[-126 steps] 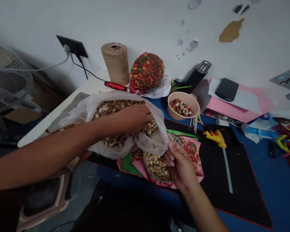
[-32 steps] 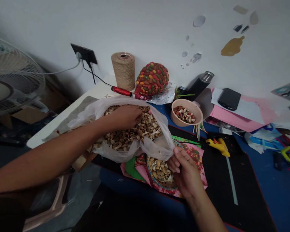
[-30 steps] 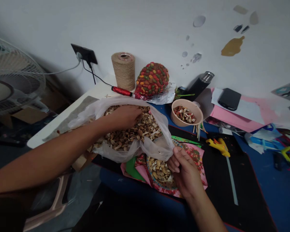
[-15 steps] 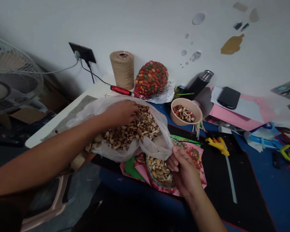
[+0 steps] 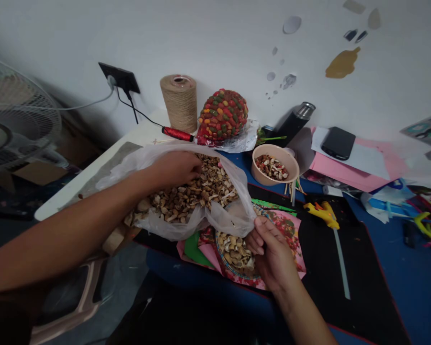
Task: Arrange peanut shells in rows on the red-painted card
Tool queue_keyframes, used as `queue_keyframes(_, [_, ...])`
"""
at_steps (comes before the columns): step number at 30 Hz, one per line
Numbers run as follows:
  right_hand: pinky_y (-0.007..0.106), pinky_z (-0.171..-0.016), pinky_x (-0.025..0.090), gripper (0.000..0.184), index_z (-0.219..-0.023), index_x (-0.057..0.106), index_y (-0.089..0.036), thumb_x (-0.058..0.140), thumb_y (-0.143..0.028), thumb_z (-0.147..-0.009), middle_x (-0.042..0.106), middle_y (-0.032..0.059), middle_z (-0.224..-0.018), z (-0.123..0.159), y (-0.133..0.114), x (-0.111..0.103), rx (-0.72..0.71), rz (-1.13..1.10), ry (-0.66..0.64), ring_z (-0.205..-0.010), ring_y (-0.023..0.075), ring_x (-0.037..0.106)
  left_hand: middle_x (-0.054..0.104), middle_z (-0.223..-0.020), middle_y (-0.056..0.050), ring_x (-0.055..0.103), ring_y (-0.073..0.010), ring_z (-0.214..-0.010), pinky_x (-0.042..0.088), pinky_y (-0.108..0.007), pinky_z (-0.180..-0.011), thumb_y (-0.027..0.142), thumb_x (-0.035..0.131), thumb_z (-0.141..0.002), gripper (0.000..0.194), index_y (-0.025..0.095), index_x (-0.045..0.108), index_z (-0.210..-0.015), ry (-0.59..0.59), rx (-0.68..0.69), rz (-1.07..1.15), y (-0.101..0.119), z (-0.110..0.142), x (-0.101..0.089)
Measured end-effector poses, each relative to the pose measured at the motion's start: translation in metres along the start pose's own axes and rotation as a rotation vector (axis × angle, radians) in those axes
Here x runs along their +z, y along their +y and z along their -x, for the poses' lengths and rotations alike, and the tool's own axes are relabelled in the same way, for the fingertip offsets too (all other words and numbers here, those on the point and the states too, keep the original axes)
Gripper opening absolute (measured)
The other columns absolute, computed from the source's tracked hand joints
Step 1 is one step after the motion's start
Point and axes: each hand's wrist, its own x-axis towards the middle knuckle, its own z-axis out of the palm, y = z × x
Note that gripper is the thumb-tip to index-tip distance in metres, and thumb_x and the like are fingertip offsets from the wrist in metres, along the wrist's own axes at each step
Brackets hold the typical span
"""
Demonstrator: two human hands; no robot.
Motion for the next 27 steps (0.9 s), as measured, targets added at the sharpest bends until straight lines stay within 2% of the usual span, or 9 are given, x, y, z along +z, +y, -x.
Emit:
queue_keyframes(4, [0.019, -0.047, 0.024, 0.042, -0.078, 0.068, -0.020, 0.101, -0.045, -0.072, 0.040, -0.0094, -0.056, -0.001, 0.000, 0.000, 0.014, -0.010, -0.005, -0.047, 0.0048, 0.028, 0.082, -0.109, -0.002, 0.073, -0.0234, -0.101, 0.052, -0.031, -0.093, 0.041, 0.062, -0.095, 0.026, 0.025, 0.080, -0.104, 0.022, 0.009, 0.241, -0.009, 0.004, -0.006])
queue_keyframes(7, [0.019, -0.047, 0.024, 0.043, -0.079, 0.068, -0.020, 0.102, -0.046, -0.071, 0.039, -0.0096, -0.055, -0.001, 0.000, 0.002, 0.014, -0.002, -0.013, -0.047, 0.0051, 0.028, 0.081, -0.104, -0.001, 0.072, -0.0207, -0.096, 0.051, -0.028, -0.090, 0.047, 0.061, -0.095, 0.030, 0.024, 0.078, -0.100, 0.035, 0.022, 0.361, -0.012, 0.007, -0.012])
queue_keyframes(12, [0.020, -0.047, 0.025, 0.041, -0.079, 0.068, -0.020, 0.100, -0.046, -0.074, 0.040, -0.0094, -0.055, -0.001, 0.001, 0.001, 0.005, 0.005, -0.014, -0.048, 0.0060, 0.027, 0.078, -0.090, 0.001, 0.069, -0.0172, -0.082, 0.051, -0.027, -0.081, 0.050, 0.058, -0.098, 0.032, 0.022, 0.073, -0.098, -0.012, 0.060, 0.478, 0.002, 0.015, -0.020])
queue_keyframes(15, [0.021, -0.047, 0.025, 0.040, -0.080, 0.068, -0.020, 0.099, -0.046, -0.075, 0.039, -0.0096, -0.056, -0.001, 0.001, 0.000, 0.002, 0.006, -0.015, -0.048, 0.0061, 0.026, 0.078, -0.095, 0.001, 0.069, -0.0166, -0.086, 0.051, -0.026, -0.082, 0.043, 0.060, -0.097, 0.024, 0.023, 0.072, -0.100, -0.030, 0.131, 0.511, 0.014, 0.019, -0.020])
queue_keyframes(18, [0.020, -0.047, 0.025, 0.040, -0.079, 0.067, -0.020, 0.098, -0.046, -0.077, 0.038, -0.0094, -0.057, 0.000, 0.002, -0.001, -0.002, 0.005, -0.021, -0.048, 0.0057, 0.027, 0.077, -0.101, -0.001, 0.069, -0.0172, -0.091, 0.051, -0.026, -0.084, 0.031, 0.064, -0.092, 0.013, 0.022, 0.070, -0.100, 0.007, 0.180, 0.494, 0.023, 0.020, -0.016])
queue_keyframes(23, [0.020, -0.047, 0.024, 0.041, -0.078, 0.068, -0.020, 0.100, -0.044, -0.074, 0.041, -0.0090, -0.056, 0.000, 0.004, -0.002, 0.007, -0.021, -0.011, -0.048, 0.0052, 0.027, 0.074, -0.108, -0.003, 0.069, -0.0183, -0.094, 0.052, -0.027, -0.086, 0.023, 0.066, -0.088, 0.021, 0.021, 0.066, -0.109, 0.098, 0.200, 0.465, 0.028, 0.020, -0.006])
queue_keyframes(27, [0.019, -0.048, 0.025, 0.040, -0.079, 0.069, -0.020, 0.100, -0.044, -0.074, 0.041, -0.0094, -0.056, -0.001, 0.004, -0.002, 0.006, -0.022, -0.004, -0.047, 0.0049, 0.027, 0.074, -0.110, -0.003, 0.069, -0.0193, -0.095, 0.052, -0.028, -0.087, 0.024, 0.067, -0.090, 0.025, 0.021, 0.066, -0.115, 0.106, 0.201, 0.486, 0.031, 0.024, -0.010])
